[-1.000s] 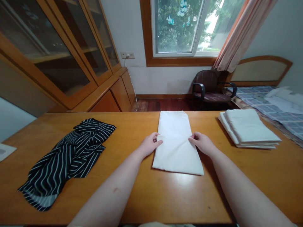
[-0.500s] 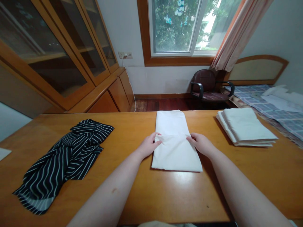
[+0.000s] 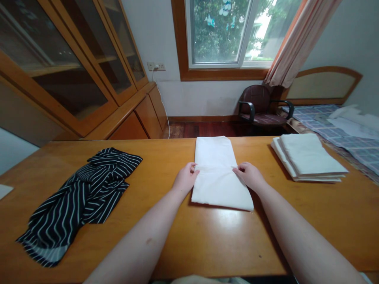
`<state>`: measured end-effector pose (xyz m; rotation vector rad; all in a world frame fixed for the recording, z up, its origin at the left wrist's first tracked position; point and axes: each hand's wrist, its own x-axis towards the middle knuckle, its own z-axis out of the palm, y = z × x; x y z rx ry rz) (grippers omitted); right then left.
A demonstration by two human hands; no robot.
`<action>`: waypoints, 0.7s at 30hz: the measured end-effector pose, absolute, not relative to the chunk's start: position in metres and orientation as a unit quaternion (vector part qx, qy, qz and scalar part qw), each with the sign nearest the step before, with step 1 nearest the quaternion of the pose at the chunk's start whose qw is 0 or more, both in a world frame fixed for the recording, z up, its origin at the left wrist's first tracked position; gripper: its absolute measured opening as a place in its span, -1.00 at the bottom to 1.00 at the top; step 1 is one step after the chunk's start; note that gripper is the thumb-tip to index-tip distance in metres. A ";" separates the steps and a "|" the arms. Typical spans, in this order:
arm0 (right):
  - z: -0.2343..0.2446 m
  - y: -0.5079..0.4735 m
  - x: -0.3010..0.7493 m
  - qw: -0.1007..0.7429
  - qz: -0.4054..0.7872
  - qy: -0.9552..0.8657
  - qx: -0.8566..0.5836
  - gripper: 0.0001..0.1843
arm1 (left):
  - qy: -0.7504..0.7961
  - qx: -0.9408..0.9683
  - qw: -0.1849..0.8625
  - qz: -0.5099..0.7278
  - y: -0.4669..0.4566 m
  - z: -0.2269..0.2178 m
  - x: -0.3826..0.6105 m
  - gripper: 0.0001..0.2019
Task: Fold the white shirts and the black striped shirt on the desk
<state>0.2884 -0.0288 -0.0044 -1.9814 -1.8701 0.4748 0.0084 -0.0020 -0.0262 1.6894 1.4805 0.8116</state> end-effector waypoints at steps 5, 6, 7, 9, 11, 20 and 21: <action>-0.004 -0.028 0.287 0.184 0.169 -0.654 -0.714 -0.68 | 0.538 0.721 0.252 0.356 -0.006 -0.007 0.001 -0.70; -0.004 -0.028 0.287 0.183 0.167 -0.654 -0.714 -0.68 | 0.508 0.743 0.239 0.364 -0.009 0.000 0.000 -0.72; -0.003 -0.028 0.287 0.182 0.166 -0.655 -0.714 -0.68 | 0.468 0.772 0.235 0.360 -0.014 0.007 -0.001 -0.73; -0.003 -0.029 0.287 0.178 0.165 -0.656 -0.714 -0.68 | 0.373 0.841 0.252 0.300 -0.024 0.019 0.001 -0.69; -0.003 -0.029 0.287 0.178 0.166 -0.657 -0.714 -0.68 | 0.308 0.884 0.281 0.211 -0.033 0.024 0.005 -0.61; -0.004 -0.027 0.285 0.191 0.150 -0.652 -0.718 -0.70 | 0.403 0.865 0.298 0.033 -0.023 0.003 0.012 -0.41; -0.004 -0.027 0.285 0.188 0.154 -0.648 -0.722 -0.70 | 0.404 0.867 0.292 0.024 -0.022 0.002 0.011 -0.42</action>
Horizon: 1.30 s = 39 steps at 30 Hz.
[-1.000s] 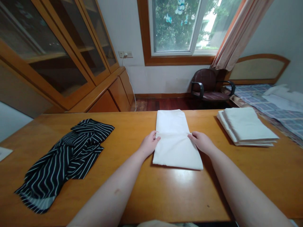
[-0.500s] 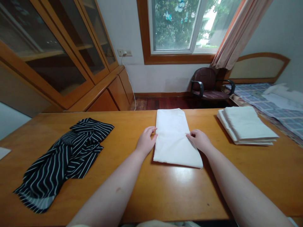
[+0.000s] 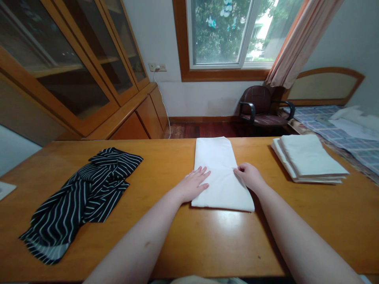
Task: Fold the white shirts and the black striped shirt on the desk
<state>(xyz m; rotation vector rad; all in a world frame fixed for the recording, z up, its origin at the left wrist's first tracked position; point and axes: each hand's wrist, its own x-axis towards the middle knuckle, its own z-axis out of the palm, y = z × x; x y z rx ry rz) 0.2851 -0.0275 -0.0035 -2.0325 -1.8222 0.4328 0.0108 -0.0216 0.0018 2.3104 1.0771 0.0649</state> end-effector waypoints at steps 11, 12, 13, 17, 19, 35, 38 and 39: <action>0.014 -0.047 0.264 0.135 0.088 -0.855 -0.493 -0.54 | 0.405 0.882 0.241 0.028 -0.022 -0.002 0.014 -0.46; 0.012 -0.047 0.259 0.112 0.116 -0.864 -0.477 -0.50 | 0.405 0.881 0.241 0.034 -0.022 -0.002 0.014 -0.46; 0.009 -0.047 0.255 0.091 0.136 -0.867 -0.470 -0.46 | 0.405 0.880 0.244 0.040 -0.022 -0.003 0.014 -0.47; 0.000 -0.044 0.248 0.048 0.159 -0.852 -0.496 -0.40 | 0.427 0.862 0.257 0.098 -0.022 0.000 0.009 -0.49; -0.002 -0.043 0.249 0.043 0.160 -0.845 -0.508 -0.40 | 0.484 0.827 0.236 0.161 -0.023 0.006 0.003 -0.55; -0.009 -0.031 0.268 0.044 0.112 -0.791 -0.600 -0.35 | 0.422 0.767 0.431 0.217 -0.038 0.022 0.002 -0.30; -0.011 -0.031 0.269 0.048 0.107 -0.789 -0.603 -0.35 | 0.444 0.751 0.444 0.203 -0.038 0.018 0.005 -0.29; -0.012 -0.031 0.268 0.048 0.103 -0.789 -0.604 -0.35 | 0.463 0.747 0.435 0.197 -0.038 0.017 0.006 -0.32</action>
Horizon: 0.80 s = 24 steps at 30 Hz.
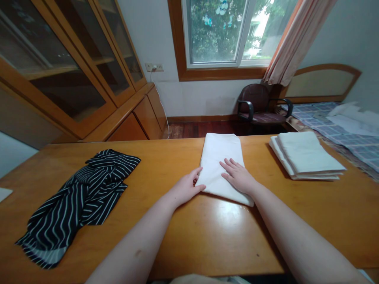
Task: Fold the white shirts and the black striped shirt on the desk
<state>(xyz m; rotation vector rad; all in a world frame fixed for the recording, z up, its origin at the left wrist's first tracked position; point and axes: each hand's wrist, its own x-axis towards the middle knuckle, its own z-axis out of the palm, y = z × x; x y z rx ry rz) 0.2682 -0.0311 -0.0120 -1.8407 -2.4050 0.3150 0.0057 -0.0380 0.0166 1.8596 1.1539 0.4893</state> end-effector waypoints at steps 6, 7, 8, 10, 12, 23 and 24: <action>-0.014 -0.031 0.267 0.048 0.087 -0.791 -0.603 -0.34 | 0.470 0.751 0.412 0.213 -0.040 0.019 0.010 -0.49; -0.014 -0.031 0.267 0.047 0.086 -0.792 -0.602 -0.34 | 0.462 0.753 0.415 0.218 -0.040 0.019 0.011 -0.50; -0.014 -0.031 0.268 0.047 0.086 -0.793 -0.602 -0.34 | 0.459 0.753 0.418 0.220 -0.040 0.019 0.011 -0.50; -0.014 -0.031 0.268 0.046 0.086 -0.792 -0.602 -0.34 | 0.467 0.746 0.425 0.213 -0.038 0.015 0.011 -0.46; -0.014 -0.031 0.268 0.047 0.087 -0.791 -0.604 -0.34 | 0.487 0.733 0.435 0.193 -0.036 0.010 0.011 -0.39; -0.013 -0.035 0.256 0.031 0.080 -0.801 -0.593 -0.32 | 0.586 0.689 0.425 0.032 -0.039 0.024 0.001 -0.18; -0.012 -0.036 0.254 0.028 0.076 -0.799 -0.596 -0.32 | 0.595 0.686 0.417 0.032 -0.041 0.024 0.001 -0.20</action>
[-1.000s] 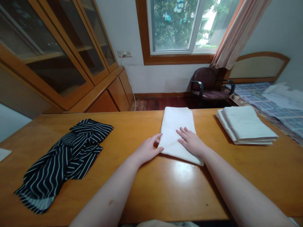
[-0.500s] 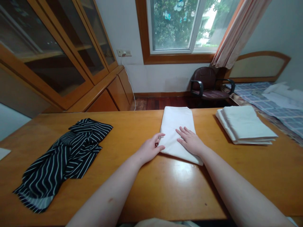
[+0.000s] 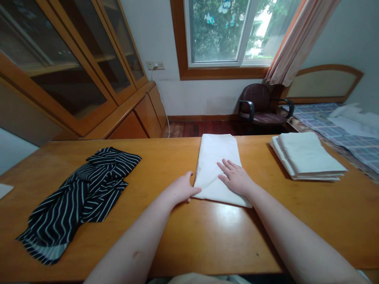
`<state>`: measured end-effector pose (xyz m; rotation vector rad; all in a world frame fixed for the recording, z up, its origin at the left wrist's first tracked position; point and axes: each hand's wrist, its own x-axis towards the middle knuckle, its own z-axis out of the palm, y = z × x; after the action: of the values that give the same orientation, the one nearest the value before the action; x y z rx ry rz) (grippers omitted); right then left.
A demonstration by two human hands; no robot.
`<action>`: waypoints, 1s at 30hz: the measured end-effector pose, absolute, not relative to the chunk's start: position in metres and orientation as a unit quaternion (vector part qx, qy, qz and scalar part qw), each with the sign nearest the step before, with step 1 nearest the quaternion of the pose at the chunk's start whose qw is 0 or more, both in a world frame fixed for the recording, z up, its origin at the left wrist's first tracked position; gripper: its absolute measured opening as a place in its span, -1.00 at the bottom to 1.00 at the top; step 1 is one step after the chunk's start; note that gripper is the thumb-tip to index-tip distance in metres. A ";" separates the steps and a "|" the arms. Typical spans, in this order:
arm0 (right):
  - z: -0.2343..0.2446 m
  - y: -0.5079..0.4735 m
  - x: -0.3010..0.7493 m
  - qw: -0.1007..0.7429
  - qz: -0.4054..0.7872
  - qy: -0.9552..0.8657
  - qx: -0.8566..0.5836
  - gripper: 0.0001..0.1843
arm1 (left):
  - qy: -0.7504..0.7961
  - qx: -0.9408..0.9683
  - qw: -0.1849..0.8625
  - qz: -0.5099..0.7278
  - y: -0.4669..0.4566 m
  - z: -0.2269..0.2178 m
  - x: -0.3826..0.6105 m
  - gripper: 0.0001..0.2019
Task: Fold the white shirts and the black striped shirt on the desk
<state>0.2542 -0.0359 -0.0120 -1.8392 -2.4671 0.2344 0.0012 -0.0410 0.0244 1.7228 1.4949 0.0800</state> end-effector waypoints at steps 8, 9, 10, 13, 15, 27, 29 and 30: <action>-0.009 -0.038 0.249 0.018 0.063 -0.795 -0.603 -0.33 | 0.607 0.747 0.214 0.163 -0.043 0.017 0.024 -0.55; -0.009 -0.038 0.249 0.017 0.062 -0.795 -0.603 -0.33 | 0.603 0.749 0.210 0.179 -0.042 0.016 0.024 -0.58; -0.010 -0.038 0.249 0.016 0.061 -0.795 -0.603 -0.33 | 0.597 0.750 0.210 0.194 -0.041 0.014 0.025 -0.59; -0.011 -0.038 0.249 0.021 0.057 -0.794 -0.605 -0.33 | 0.573 0.748 0.238 0.235 -0.038 0.008 0.024 -0.55; -0.012 -0.038 0.249 0.025 0.055 -0.793 -0.606 -0.33 | 0.557 0.744 0.261 0.263 -0.036 0.003 0.024 -0.49; -0.011 -0.038 0.243 0.028 0.050 -0.796 -0.603 -0.32 | 0.590 0.776 0.095 0.204 -0.037 0.011 0.028 -0.58; -0.011 -0.038 0.242 0.030 0.051 -0.798 -0.599 -0.32 | 0.496 0.834 0.092 0.225 -0.045 0.017 0.032 -0.60; -0.012 -0.038 0.241 0.031 0.052 -0.802 -0.594 -0.32 | 0.449 0.860 0.101 0.220 -0.048 0.018 0.034 -0.61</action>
<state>0.2409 -0.0385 -0.0116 -1.8306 -2.4710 0.1612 0.0345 -0.0482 0.0181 2.5402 1.3278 0.6506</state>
